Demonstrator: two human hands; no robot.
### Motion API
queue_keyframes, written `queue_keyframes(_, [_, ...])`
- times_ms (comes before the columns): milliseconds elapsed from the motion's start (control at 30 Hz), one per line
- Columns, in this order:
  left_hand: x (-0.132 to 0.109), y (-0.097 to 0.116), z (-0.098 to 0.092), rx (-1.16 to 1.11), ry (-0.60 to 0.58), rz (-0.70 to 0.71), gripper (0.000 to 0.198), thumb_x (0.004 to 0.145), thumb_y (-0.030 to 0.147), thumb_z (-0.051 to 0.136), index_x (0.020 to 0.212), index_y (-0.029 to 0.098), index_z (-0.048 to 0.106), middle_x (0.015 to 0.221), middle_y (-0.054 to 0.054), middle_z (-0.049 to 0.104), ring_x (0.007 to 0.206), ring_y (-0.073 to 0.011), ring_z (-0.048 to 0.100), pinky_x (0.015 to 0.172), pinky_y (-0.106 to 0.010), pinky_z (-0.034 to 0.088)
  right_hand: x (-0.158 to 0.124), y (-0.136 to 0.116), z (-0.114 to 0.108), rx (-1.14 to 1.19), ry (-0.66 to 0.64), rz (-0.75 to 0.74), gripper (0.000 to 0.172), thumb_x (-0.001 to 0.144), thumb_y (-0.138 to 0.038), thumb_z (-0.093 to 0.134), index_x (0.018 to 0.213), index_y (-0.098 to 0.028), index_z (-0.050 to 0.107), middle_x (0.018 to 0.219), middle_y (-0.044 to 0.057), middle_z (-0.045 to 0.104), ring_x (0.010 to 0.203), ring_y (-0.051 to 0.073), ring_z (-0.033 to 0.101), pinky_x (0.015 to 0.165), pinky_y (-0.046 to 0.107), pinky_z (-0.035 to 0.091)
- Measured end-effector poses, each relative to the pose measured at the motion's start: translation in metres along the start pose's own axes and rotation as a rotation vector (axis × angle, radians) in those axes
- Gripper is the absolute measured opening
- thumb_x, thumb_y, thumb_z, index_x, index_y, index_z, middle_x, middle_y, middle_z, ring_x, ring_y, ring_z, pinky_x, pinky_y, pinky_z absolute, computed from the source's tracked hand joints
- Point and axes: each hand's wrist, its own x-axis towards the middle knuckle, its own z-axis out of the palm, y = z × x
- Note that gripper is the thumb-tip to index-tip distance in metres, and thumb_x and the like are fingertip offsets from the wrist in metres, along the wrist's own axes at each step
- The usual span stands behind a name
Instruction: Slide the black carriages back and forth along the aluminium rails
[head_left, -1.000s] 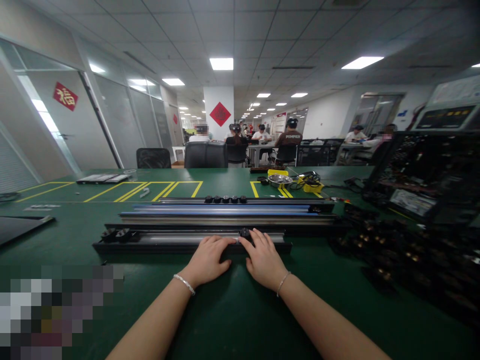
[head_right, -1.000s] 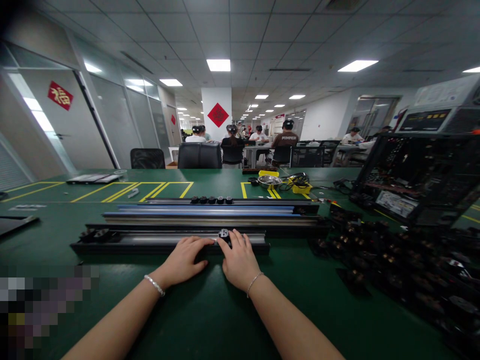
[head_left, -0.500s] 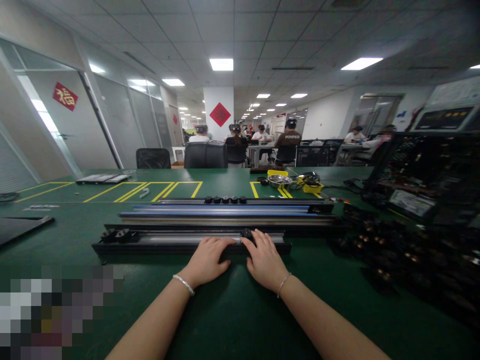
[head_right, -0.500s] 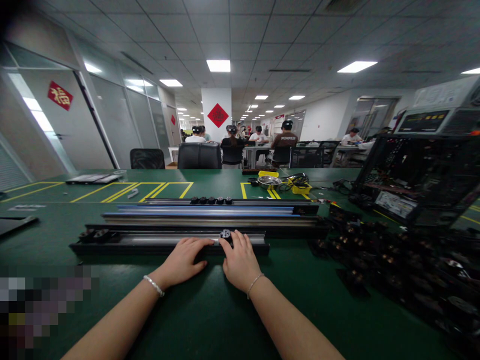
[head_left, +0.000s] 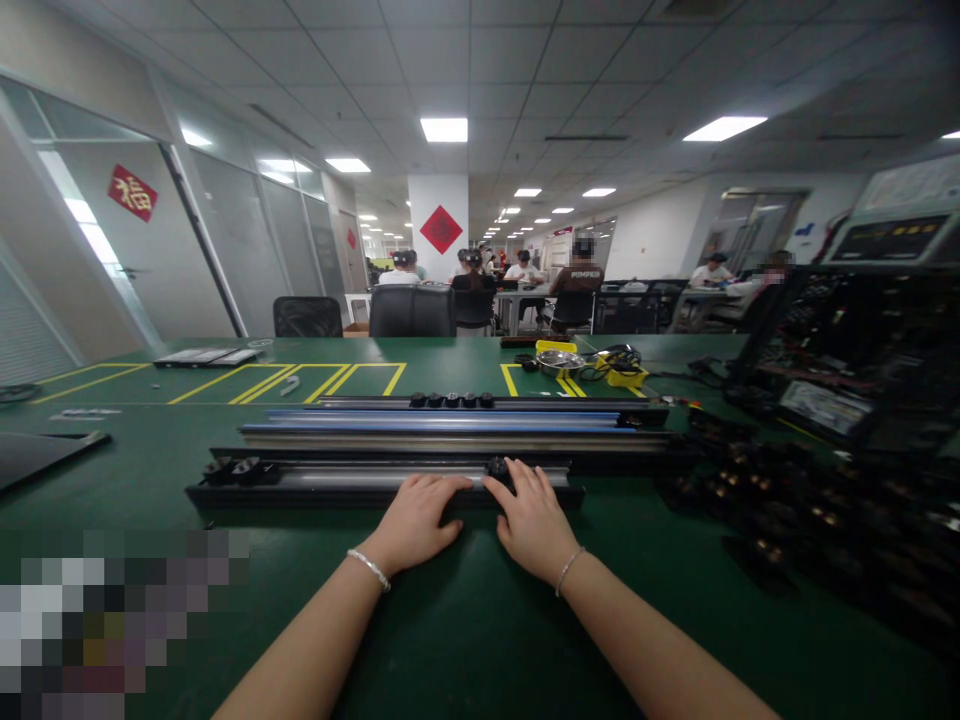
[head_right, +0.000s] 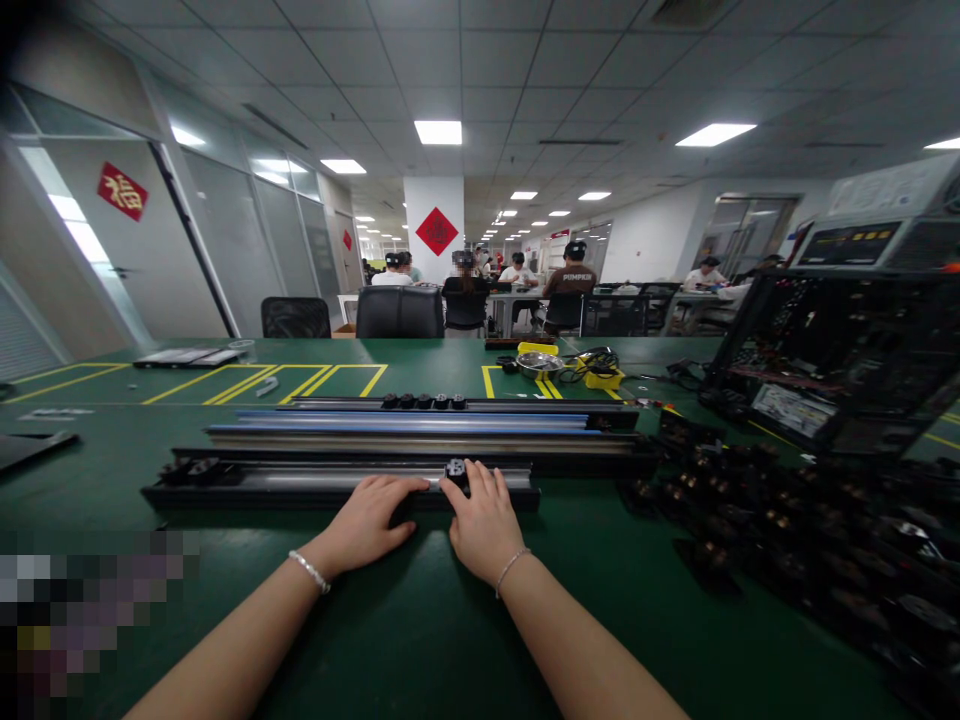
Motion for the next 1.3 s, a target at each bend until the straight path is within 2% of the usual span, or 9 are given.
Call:
queue_keyframes(233, [0.0, -0.0003, 0.0006, 0.006, -0.003, -0.005, 0.053, 0.068, 0.026, 0.06, 0.119, 0.027, 0.044, 0.118, -0.001, 0.057, 0.107, -0.0208, 0.048, 0.095, -0.037, 0.03, -0.0005, -0.0004, 0.0006, -0.006, 0.001, -0.003, 0.052, 0.076, -0.022, 0.048, 0.127, -0.026, 0.043, 0.135, 0.012, 0.037, 0.13, 0.026, 0.022, 0.104, 0.045, 0.014])
queue_keyframes(1300, [-0.0002, 0.0008, -0.0022, 0.001, -0.02, -0.005, 0.052, 0.07, 0.025, 0.058, 0.119, 0.028, 0.044, 0.119, 0.0, 0.056, 0.108, -0.02, 0.048, 0.096, -0.037, 0.029, 0.0, 0.0085, -0.0073, -0.01, 0.014, 0.114, 0.037, 0.077, -0.021, 0.044, 0.112, -0.025, 0.055, 0.12, 0.011, 0.049, 0.118, 0.023, 0.037, 0.102, 0.045, 0.018])
